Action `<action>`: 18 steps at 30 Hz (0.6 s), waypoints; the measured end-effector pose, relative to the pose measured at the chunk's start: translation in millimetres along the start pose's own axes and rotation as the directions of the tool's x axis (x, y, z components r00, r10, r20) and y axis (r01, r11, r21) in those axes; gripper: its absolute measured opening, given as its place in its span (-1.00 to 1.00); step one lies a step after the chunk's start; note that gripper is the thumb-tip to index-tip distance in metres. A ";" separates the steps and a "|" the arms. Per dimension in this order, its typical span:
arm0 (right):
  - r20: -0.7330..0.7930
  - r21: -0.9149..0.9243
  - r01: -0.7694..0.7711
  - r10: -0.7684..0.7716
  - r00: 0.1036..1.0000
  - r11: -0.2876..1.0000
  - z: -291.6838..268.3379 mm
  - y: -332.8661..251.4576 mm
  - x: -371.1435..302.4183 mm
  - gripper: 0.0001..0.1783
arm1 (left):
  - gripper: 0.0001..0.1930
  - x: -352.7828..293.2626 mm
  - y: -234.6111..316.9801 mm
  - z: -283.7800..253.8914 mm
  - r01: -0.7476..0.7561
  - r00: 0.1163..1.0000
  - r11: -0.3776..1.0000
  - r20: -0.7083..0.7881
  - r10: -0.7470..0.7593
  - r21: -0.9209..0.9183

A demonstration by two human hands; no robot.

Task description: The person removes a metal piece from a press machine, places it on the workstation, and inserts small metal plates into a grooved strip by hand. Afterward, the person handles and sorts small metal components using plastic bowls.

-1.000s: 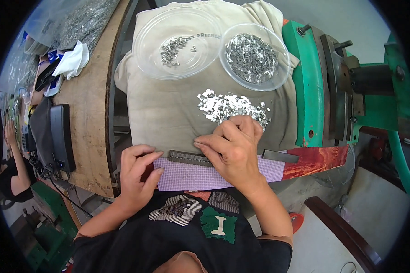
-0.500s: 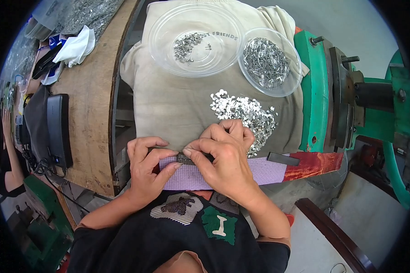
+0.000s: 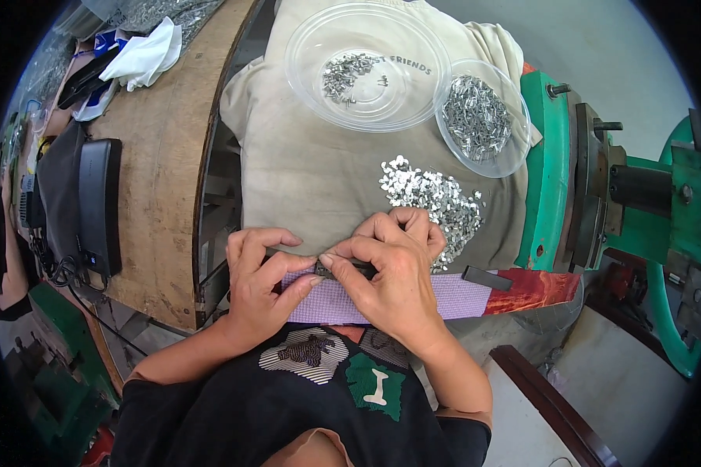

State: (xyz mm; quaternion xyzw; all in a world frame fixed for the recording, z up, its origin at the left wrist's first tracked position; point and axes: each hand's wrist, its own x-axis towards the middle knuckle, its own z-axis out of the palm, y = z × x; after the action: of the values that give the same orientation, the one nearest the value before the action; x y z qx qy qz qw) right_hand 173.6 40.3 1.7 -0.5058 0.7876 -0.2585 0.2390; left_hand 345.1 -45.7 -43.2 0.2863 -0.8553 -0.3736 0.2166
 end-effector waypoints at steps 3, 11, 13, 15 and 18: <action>-0.004 -0.016 -0.010 0.010 1.000 1.000 0.9 -2.0 -0.4 -0.85 | -0.78 -0.1 0.4 0.0 -0.001 1.000 1.000 0.003 0.001 0.005; -0.001 -0.036 -0.014 0.014 1.000 0.999 1.4 -3.5 -2.2 -0.83 | -0.78 0.0 -0.1 0.0 -0.001 1.000 1.000 0.003 0.001 -0.005; 0.008 -0.028 -0.018 0.018 1.000 0.999 1.1 -2.8 -2.4 -0.83 | -0.78 -0.1 0.2 0.2 0.002 1.000 1.000 -0.001 -0.002 -0.007; 0.017 -0.021 -0.022 0.022 1.000 1.000 0.0 -2.2 -2.7 -0.83 | -0.78 -0.2 0.1 0.3 0.006 1.000 1.000 -0.005 -0.006 -0.009; 0.027 -0.047 -0.013 0.014 1.000 0.999 -2.0 -1.7 -3.1 -0.83 | -0.79 -0.5 -0.1 -0.3 0.002 1.000 1.000 -0.003 -0.002 -0.016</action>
State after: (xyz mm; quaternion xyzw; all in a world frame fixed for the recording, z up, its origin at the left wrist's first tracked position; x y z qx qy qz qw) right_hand 174.7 42.9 4.7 -0.5095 0.7933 -0.2317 0.2396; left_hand 345.7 -45.6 -43.2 0.2861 -0.8517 -0.3802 0.2196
